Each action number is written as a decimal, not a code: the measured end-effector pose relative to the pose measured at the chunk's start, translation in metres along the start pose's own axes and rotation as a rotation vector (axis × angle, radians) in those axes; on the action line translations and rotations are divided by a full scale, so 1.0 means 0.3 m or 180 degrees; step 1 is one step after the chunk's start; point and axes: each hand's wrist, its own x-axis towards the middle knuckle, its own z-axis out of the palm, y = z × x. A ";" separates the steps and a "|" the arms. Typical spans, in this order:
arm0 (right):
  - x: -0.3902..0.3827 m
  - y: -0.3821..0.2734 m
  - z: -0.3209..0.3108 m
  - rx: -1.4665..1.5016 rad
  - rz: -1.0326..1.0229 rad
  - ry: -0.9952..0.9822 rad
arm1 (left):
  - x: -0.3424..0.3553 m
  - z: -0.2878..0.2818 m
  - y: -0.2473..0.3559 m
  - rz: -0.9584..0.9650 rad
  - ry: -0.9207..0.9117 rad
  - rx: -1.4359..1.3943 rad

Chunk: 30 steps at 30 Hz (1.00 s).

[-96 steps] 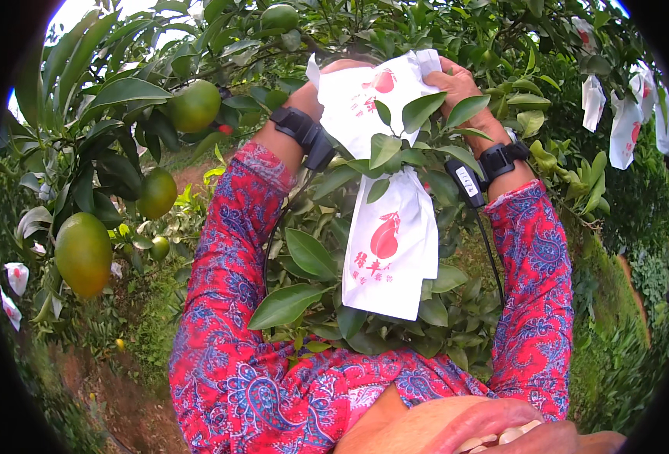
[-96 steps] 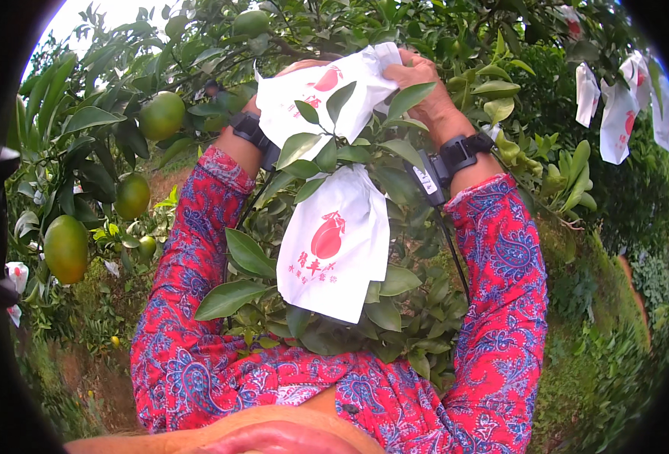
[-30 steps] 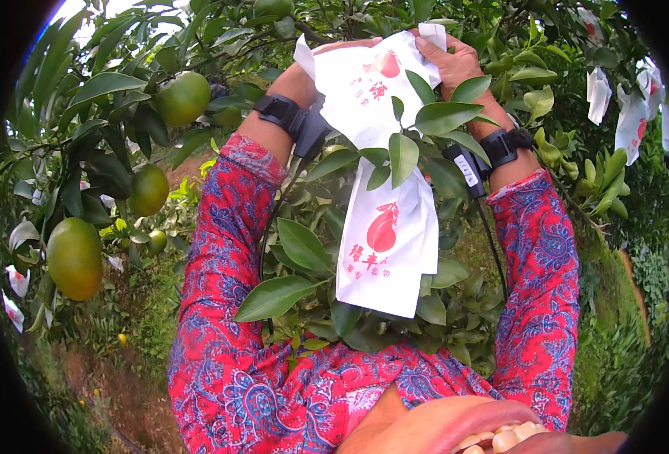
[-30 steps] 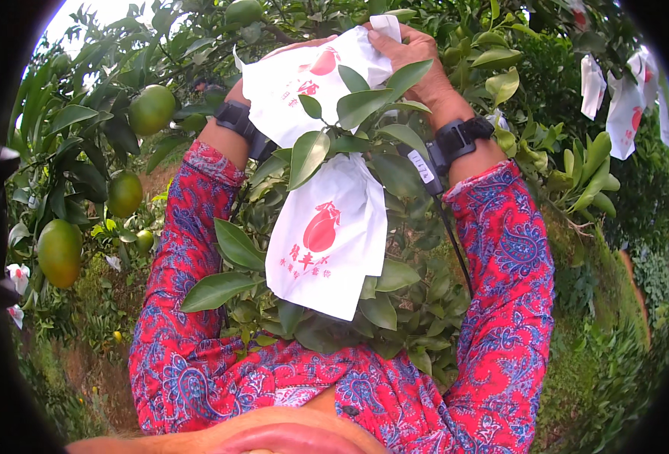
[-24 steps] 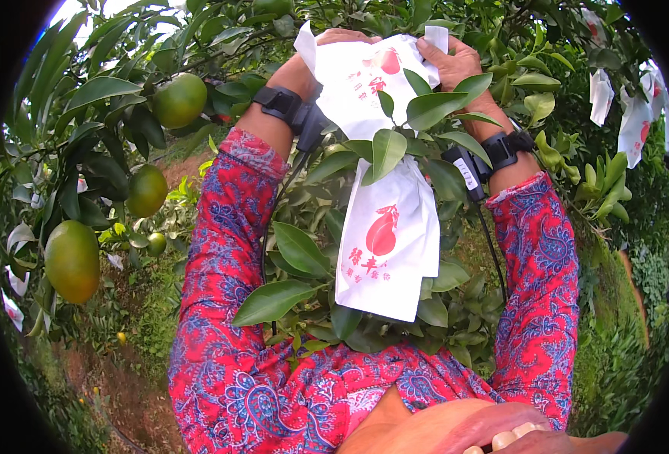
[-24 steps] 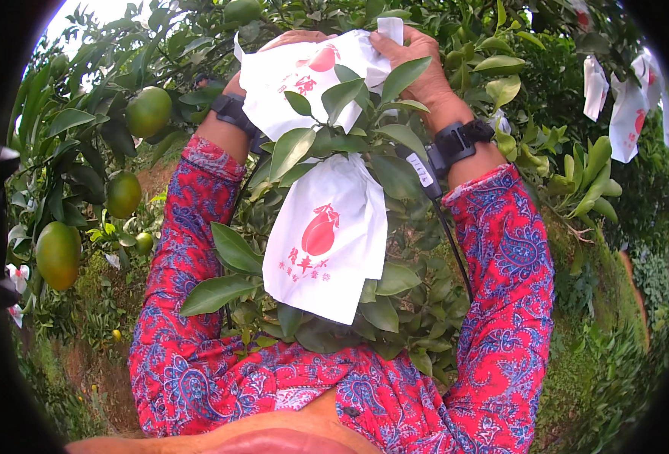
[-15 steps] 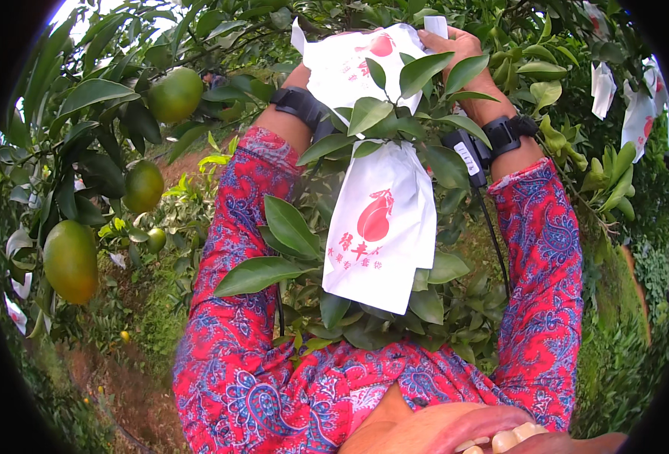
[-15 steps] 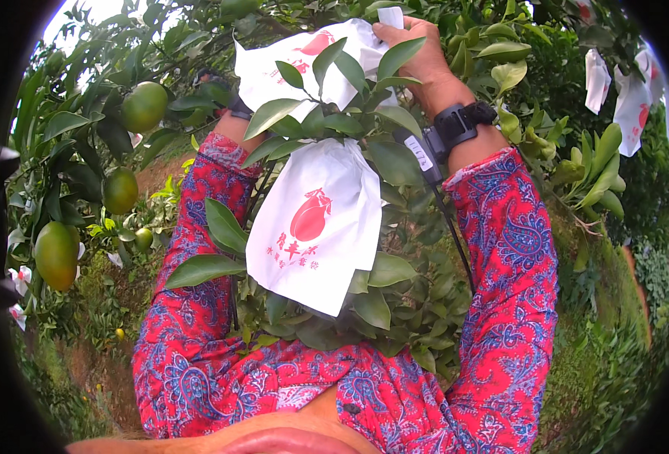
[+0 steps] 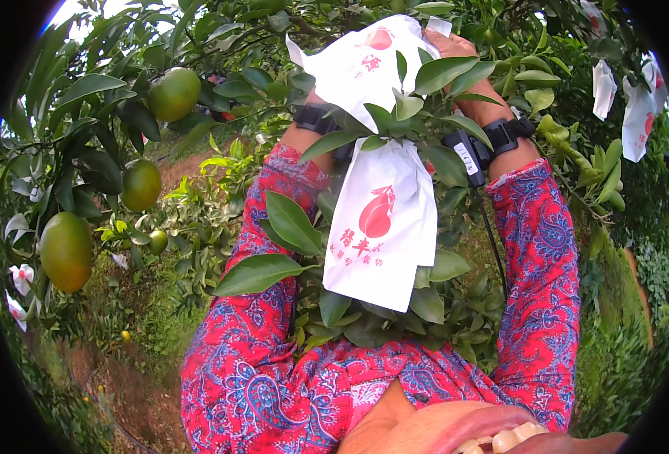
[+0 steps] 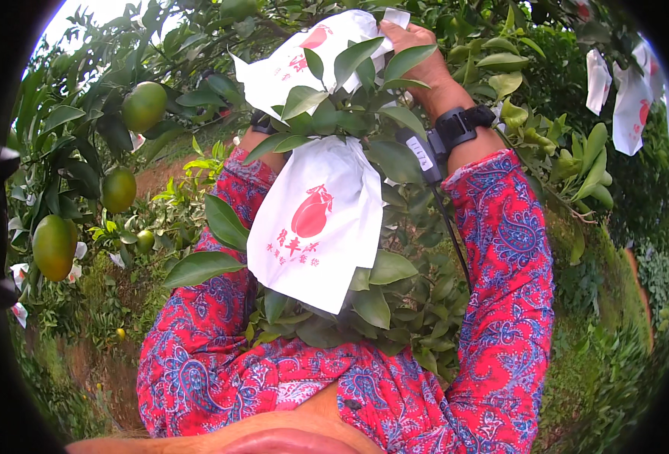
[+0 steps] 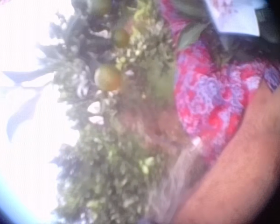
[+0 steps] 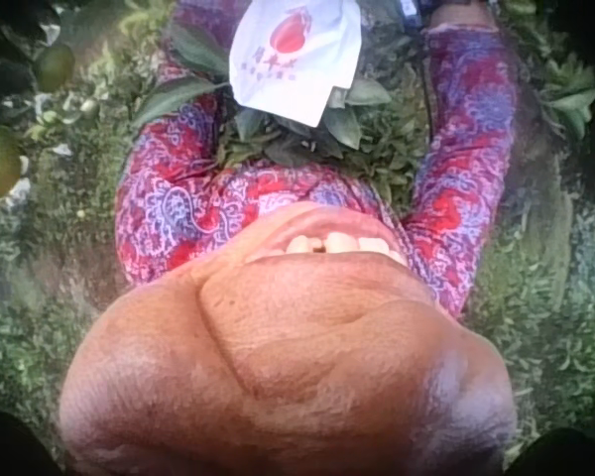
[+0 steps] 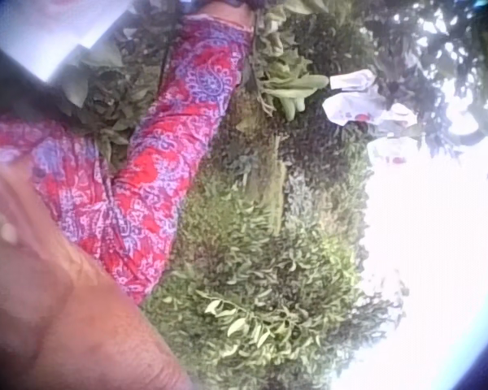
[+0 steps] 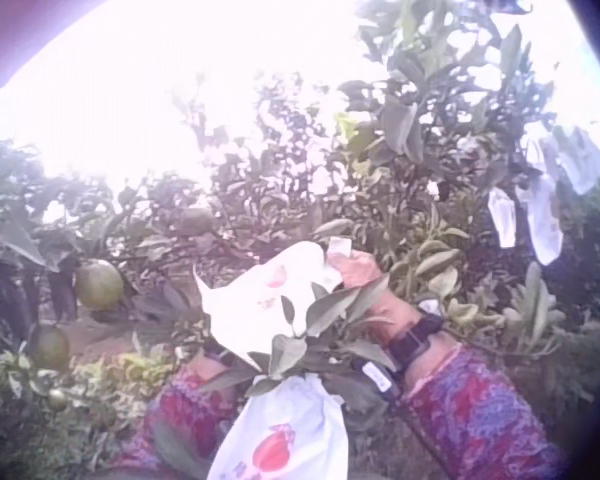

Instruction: The person places white paper bags over green citrus fruits hanging on a tree and ties them to the branches. The person repeats this process for several fruits in the orchard.

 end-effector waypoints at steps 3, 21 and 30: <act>0.025 -0.003 -0.017 -0.0342 0.0177 0.0137 | -0.009 0.006 -0.010 -0.0021 0.0005 -0.0031; 0.007 0.047 -0.072 -0.0773 0.0095 0.0524 | -0.025 -0.007 0.052 -0.0249 -0.0279 0.0096; -0.029 0.005 -0.058 -0.0025 -0.0026 0.0039 | -0.029 -0.010 0.136 -0.0719 -0.0763 0.0433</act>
